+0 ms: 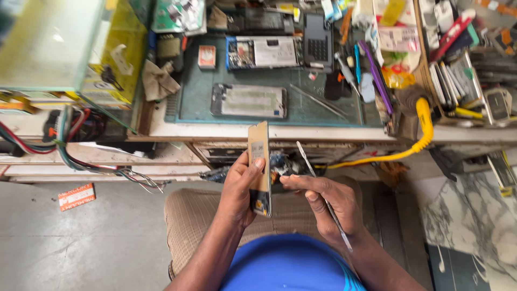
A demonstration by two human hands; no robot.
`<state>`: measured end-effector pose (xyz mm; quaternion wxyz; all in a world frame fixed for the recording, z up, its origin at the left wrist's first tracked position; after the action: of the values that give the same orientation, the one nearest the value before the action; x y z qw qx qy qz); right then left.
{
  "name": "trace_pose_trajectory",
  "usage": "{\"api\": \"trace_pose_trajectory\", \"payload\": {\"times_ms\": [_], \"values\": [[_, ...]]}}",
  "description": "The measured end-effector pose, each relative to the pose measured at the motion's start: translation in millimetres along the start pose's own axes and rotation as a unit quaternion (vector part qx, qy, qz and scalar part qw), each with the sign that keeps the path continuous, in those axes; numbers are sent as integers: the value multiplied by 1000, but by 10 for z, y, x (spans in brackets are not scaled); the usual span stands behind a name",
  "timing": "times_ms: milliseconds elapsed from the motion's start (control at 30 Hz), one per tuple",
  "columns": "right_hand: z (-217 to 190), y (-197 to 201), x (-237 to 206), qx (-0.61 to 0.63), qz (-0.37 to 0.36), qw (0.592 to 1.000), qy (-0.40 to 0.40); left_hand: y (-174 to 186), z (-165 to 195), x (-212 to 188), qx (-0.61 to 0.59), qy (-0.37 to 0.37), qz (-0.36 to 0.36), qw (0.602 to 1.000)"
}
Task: The person scrapes adhesive residue from the inside of a smartphone chassis using a metal spudger. They then peel protective films from a new battery and place it on the workbench before returning to scrape the chassis again.
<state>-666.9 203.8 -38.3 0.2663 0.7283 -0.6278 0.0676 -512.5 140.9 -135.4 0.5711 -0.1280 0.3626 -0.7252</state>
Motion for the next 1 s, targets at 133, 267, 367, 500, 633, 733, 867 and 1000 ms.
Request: {"api": "trace_pose_trajectory", "payload": {"times_ms": [133,267,367,500,633,733,867,1000], "values": [[29,59,358,-102,35,992,64,74,207,8,-17,-53,14,998],[220,27,802,-281,28,955,89,132,380,-41,-12,-72,40,997],[347,-69,975,-322,-6,942,93,155,518,-79,2,-96,41,994],[394,-192,989,-352,-30,931,94,241,558,-97,-12,-89,48,995],[318,-50,835,-120,24,991,50,253,533,-8,31,-89,60,994],[156,16,597,-57,55,994,69,186,525,73,59,-97,66,991],[221,-124,384,-5,12,1000,-19,21,433,103,90,-89,29,991],[382,-162,297,-25,36,995,-93,-34,380,78,135,-96,-25,986]]}}
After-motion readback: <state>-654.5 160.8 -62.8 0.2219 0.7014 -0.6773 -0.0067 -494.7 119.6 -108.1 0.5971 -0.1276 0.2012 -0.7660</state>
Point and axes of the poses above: each hand's wrist, its own x-axis towards the middle knuckle, its own y-axis out of the back of the hand, z = x × y, the point moved 7 cm from there along x, towards the middle knuckle, and after that the axes turned 4 degrees about x, right-handed, at the moved point
